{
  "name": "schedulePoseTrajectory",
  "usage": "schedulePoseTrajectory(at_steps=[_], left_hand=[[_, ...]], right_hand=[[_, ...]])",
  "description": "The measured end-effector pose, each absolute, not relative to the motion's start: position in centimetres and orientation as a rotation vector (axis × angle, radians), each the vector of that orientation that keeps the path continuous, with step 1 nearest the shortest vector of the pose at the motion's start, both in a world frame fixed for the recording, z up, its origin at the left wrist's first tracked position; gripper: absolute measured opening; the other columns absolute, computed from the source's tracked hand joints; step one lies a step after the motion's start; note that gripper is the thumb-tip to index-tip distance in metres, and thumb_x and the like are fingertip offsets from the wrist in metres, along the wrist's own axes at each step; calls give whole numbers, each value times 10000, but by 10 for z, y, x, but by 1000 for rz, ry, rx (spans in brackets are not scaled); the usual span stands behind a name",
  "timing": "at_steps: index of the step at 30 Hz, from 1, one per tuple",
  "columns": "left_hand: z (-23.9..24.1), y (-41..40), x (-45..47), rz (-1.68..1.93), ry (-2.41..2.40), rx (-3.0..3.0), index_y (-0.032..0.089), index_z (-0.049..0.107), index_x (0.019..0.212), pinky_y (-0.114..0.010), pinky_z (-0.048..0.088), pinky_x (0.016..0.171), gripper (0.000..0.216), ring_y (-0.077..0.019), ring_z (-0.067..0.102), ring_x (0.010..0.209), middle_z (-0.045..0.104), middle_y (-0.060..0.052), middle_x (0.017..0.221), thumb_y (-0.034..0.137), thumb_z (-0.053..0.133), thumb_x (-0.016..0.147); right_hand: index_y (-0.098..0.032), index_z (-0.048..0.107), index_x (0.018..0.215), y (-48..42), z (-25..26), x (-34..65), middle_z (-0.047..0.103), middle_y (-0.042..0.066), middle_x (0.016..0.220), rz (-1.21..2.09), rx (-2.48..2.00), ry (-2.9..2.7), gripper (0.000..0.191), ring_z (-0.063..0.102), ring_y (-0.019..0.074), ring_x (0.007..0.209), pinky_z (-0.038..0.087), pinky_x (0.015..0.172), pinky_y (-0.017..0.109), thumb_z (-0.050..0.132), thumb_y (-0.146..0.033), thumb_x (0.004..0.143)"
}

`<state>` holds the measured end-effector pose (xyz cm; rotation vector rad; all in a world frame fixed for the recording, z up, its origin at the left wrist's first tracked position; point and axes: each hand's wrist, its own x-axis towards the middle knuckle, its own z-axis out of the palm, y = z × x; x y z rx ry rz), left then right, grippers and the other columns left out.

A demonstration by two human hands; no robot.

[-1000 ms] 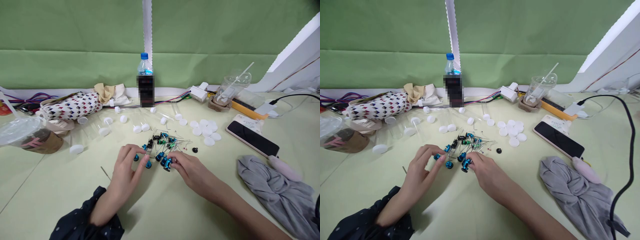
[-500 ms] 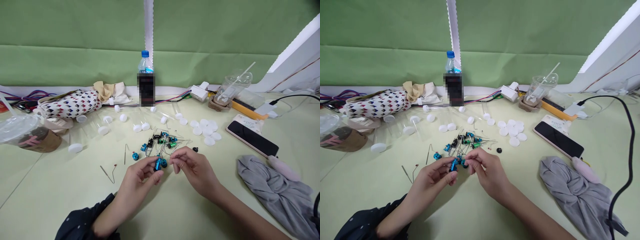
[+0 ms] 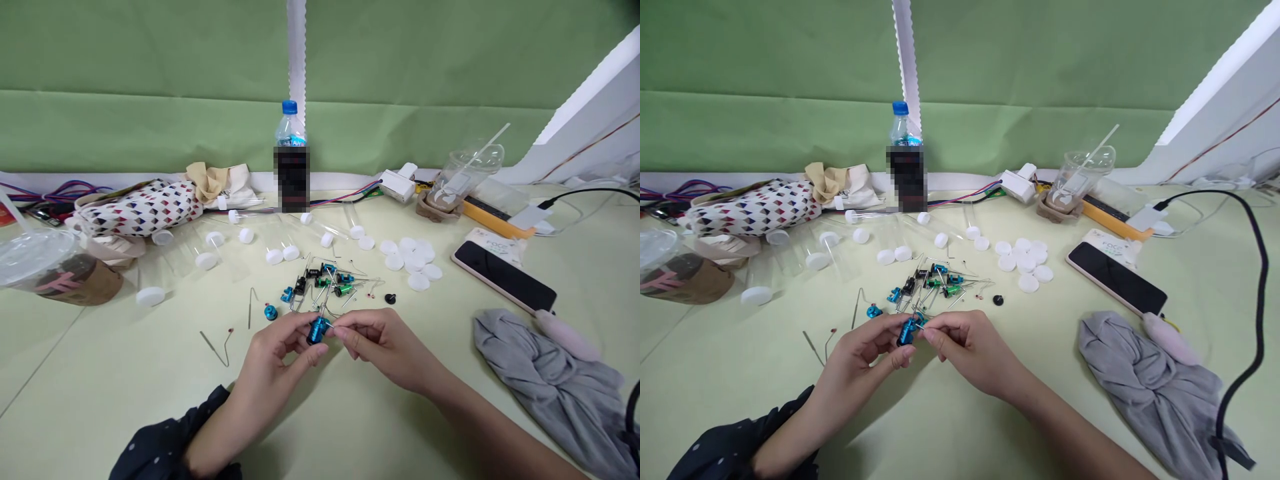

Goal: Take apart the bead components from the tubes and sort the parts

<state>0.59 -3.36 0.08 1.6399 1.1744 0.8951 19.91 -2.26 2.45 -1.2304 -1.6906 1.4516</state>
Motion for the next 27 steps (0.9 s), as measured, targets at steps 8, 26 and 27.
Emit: schedulePoseTrajectory(at_steps=[8, 26, 27], left_hand=[[1, -35, 4, 995, 1143, 2012, 206, 578, 1055, -241, 486, 600, 227, -105, 539, 636, 582, -5, 779, 230, 601, 831], [4, -42, 8, 1055, 1118, 2023, 154, 574, 1037, -229, 469, 565, 207, -105, 520, 610, 559, -5, 722, 223, 587, 842], [3, -42, 8, 1061, 1120, 2020, 153, 574, 1040, -230, 471, 566, 208, -105, 520, 609, 561, -6, 724, 224, 583, 844]], right_hand=[[-150, 700, 792, -23, 20, 201, 490, -22, 548, 1522, -1238, -1665, 270, 367, 62, 483, 278, 442, 195, 557, -375, 831], [-144, 649, 776, -34, 6, 194, 483, 8, 565, 463, -1050, -2099, 264, 390, 103, 509, 312, 491, 226, 414, -144, 897], [-145, 654, 807, -34, 5, 194, 515, 13, 577, 450, -1056, -2083, 247, 411, 103, 510, 326, 494, 222, 423, -142, 893]])
